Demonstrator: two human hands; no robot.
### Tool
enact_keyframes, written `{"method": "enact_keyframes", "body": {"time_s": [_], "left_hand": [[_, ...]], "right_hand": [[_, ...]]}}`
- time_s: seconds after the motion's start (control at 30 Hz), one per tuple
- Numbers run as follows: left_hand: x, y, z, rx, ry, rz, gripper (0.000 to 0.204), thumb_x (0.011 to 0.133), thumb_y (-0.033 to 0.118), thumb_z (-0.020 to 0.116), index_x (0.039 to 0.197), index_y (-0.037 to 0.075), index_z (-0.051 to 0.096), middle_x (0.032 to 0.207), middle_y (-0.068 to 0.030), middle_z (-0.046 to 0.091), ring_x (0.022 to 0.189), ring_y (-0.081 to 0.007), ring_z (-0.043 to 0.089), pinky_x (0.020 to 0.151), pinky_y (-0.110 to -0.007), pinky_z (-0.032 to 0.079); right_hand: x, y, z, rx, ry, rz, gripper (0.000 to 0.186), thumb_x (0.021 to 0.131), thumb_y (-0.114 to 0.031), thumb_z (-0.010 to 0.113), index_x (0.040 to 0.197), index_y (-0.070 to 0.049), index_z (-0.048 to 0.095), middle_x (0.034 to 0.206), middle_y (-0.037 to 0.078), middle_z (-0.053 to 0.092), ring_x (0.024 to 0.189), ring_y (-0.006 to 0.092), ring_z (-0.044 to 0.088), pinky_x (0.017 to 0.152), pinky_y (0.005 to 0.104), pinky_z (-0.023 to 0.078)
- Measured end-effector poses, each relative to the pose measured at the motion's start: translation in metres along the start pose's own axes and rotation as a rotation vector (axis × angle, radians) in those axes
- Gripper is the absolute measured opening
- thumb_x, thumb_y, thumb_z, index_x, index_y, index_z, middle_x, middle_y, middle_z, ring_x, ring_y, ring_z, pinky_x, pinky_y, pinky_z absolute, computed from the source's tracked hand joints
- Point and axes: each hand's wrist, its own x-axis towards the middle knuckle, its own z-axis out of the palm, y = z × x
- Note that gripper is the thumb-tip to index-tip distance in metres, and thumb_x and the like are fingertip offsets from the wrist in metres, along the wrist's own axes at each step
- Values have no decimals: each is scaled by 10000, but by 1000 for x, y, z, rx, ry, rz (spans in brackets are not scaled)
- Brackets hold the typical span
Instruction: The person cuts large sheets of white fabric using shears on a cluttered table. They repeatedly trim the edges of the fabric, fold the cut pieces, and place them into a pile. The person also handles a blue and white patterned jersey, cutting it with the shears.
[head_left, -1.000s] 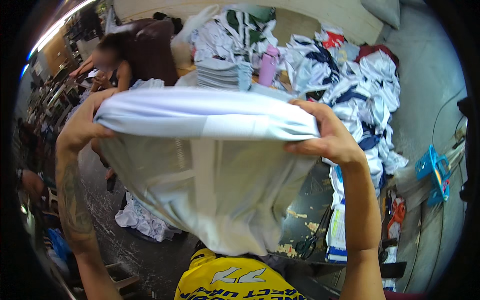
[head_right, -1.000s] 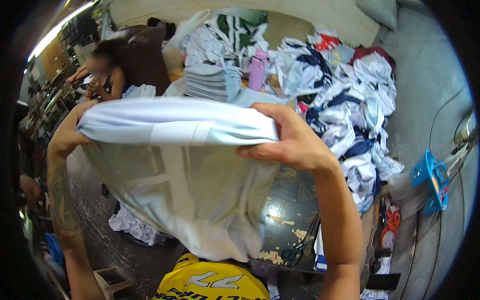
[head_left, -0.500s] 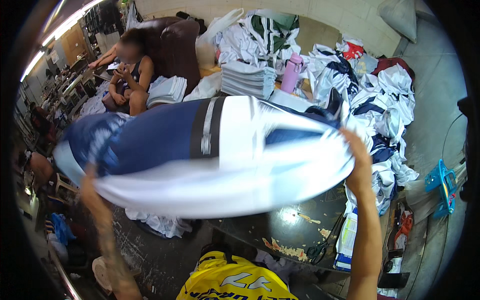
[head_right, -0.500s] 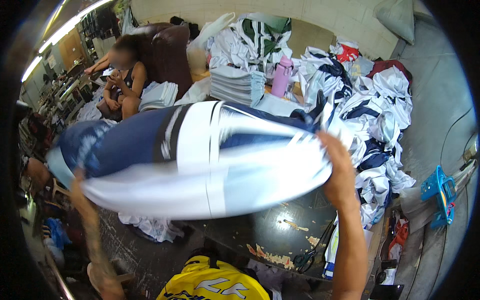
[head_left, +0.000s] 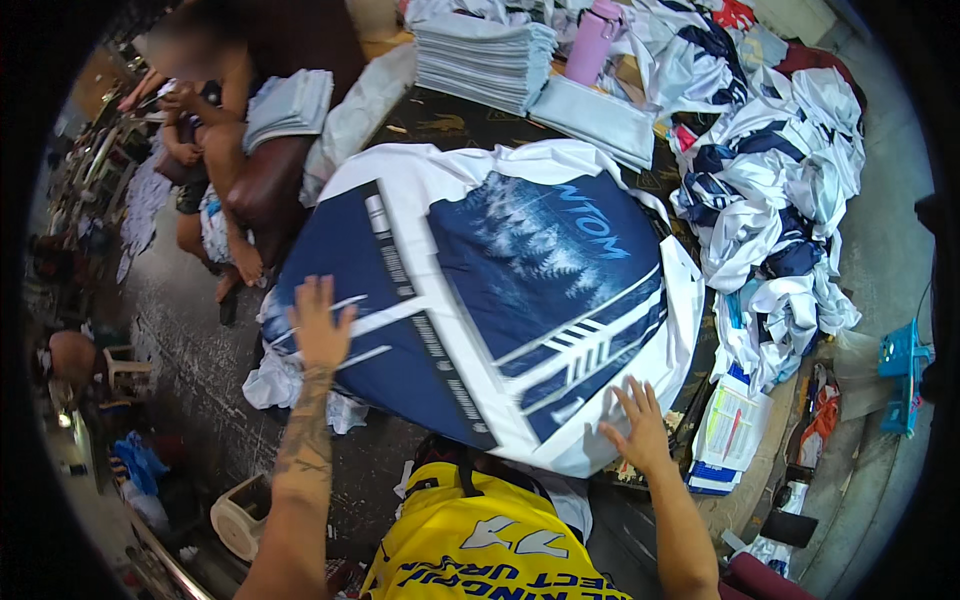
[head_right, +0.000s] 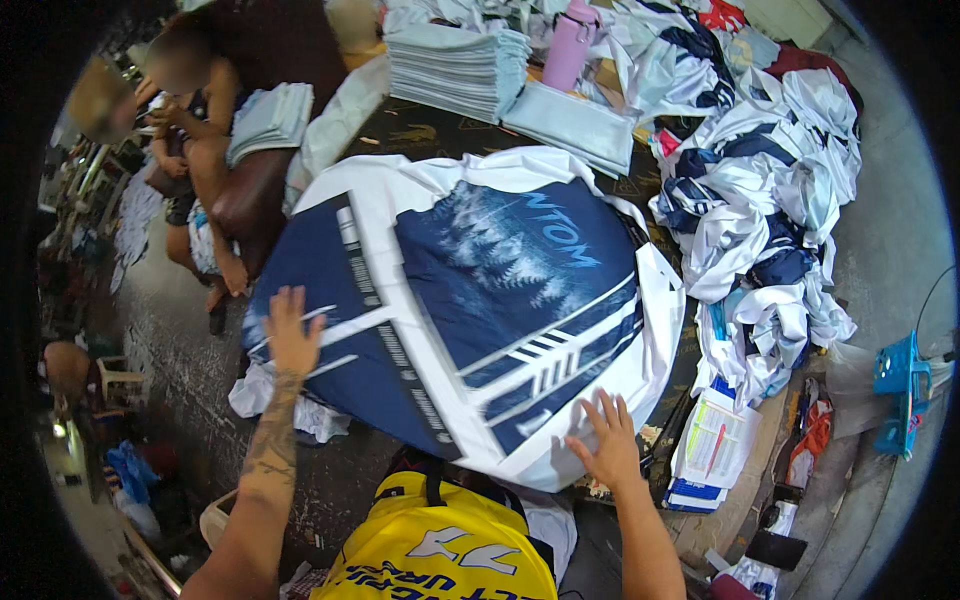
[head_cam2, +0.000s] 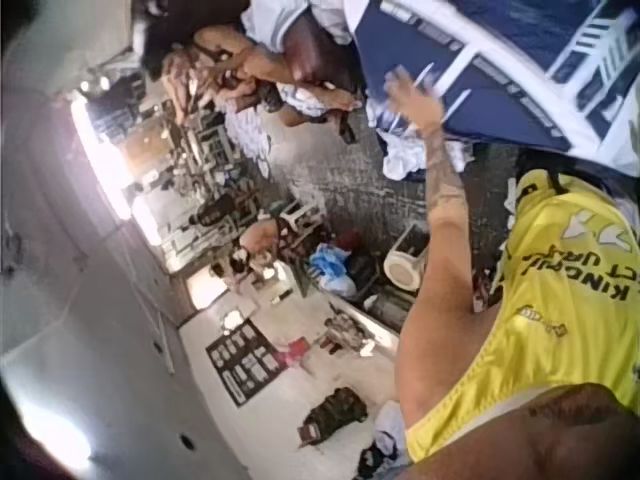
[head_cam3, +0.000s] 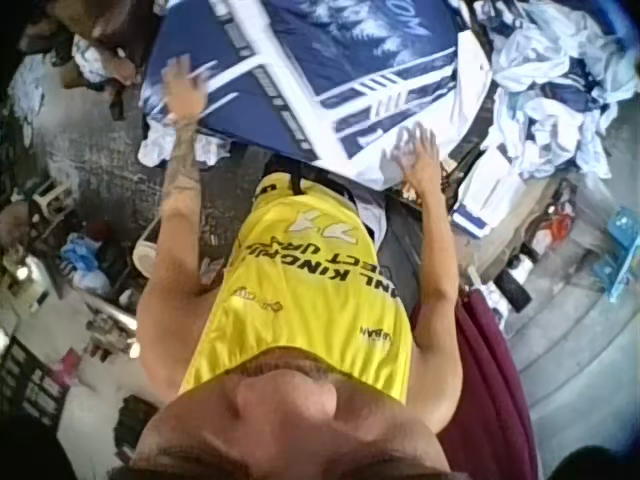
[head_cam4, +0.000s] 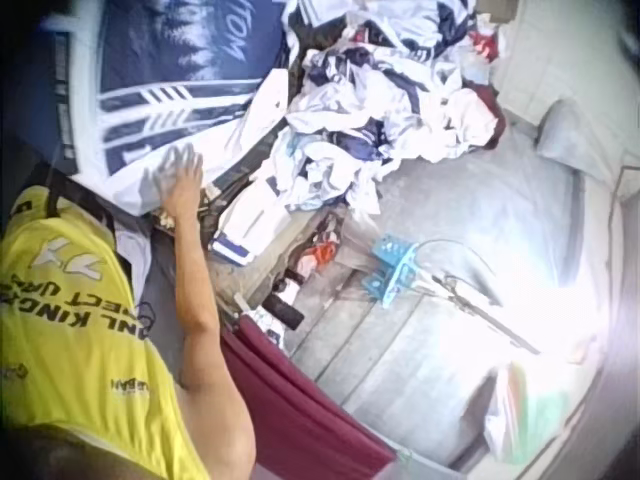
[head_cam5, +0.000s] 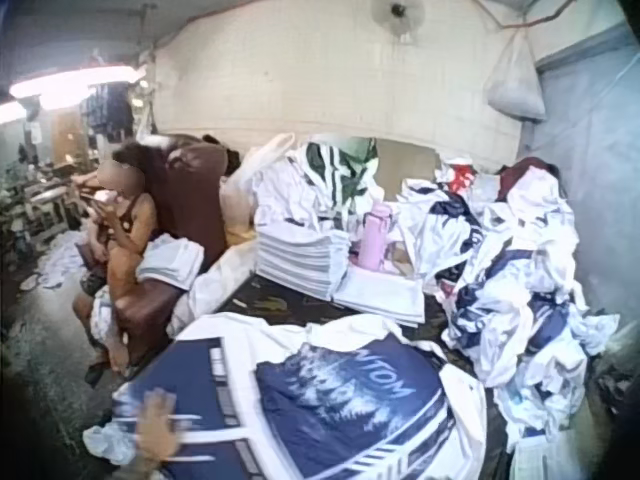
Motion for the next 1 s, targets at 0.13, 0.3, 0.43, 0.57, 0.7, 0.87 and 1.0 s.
{"method": "enact_keyframes", "body": {"time_s": [0.13,0.3,0.43,0.57,0.7,0.87,1.0], "left_hand": [[12,-90,-23,39,-75,-371,785,1045,566,613,1692,185,384,1758,-167,315,1613,-438,267,1263,-699,183],[107,-59,3,34,-53,269,792,986,500,721,1643,142,462,1707,-214,376,1576,-458,328,1286,-631,214],[205,-2,42,31,-150,211,881,971,621,693,1675,171,412,1736,-195,342,1623,-429,249,1300,-643,177],[239,19,65,55,-151,314,902,967,645,683,1682,175,397,1745,-196,325,1640,-421,211,1307,-638,162],[301,61,101,46,-31,353,911,967,649,676,1692,185,378,1747,-207,317,1630,-445,229,1300,-653,169],[404,167,141,44,-252,215,1005,942,885,475,1722,275,303,1783,-175,254,1653,-412,178,1296,-680,123],[373,190,110,-3,-96,345,939,987,761,548,1735,272,261,1794,-132,244,1658,-398,169,1292,-702,86]], "right_hand": [[-54,-52,-12,130,-2,616,573,951,-235,754,1422,38,579,1455,264,601,1345,453,583,1121,507,478],[-26,-142,32,95,-32,86,625,950,-274,745,1510,-75,554,1587,224,511,1485,491,435,1222,632,337],[2,-170,46,283,-85,403,734,1018,-485,657,1639,-139,472,1768,200,286,1591,536,249,1281,690,155],[8,-173,46,244,-255,545,828,1001,-588,634,1674,-154,422,1755,262,263,1606,593,120,1260,748,54],[90,-117,73,-47,16,499,899,965,-782,524,1668,-225,448,1658,330,392,1579,601,186,1261,751,-22],[212,31,-3,-94,111,374,892,981,-727,576,1715,-281,336,1757,181,316,1618,508,207,1255,736,178],[166,33,-42,-123,397,113,832,981,-502,734,1691,-248,381,1761,116,333,1596,503,273,1234,727,257]]}}
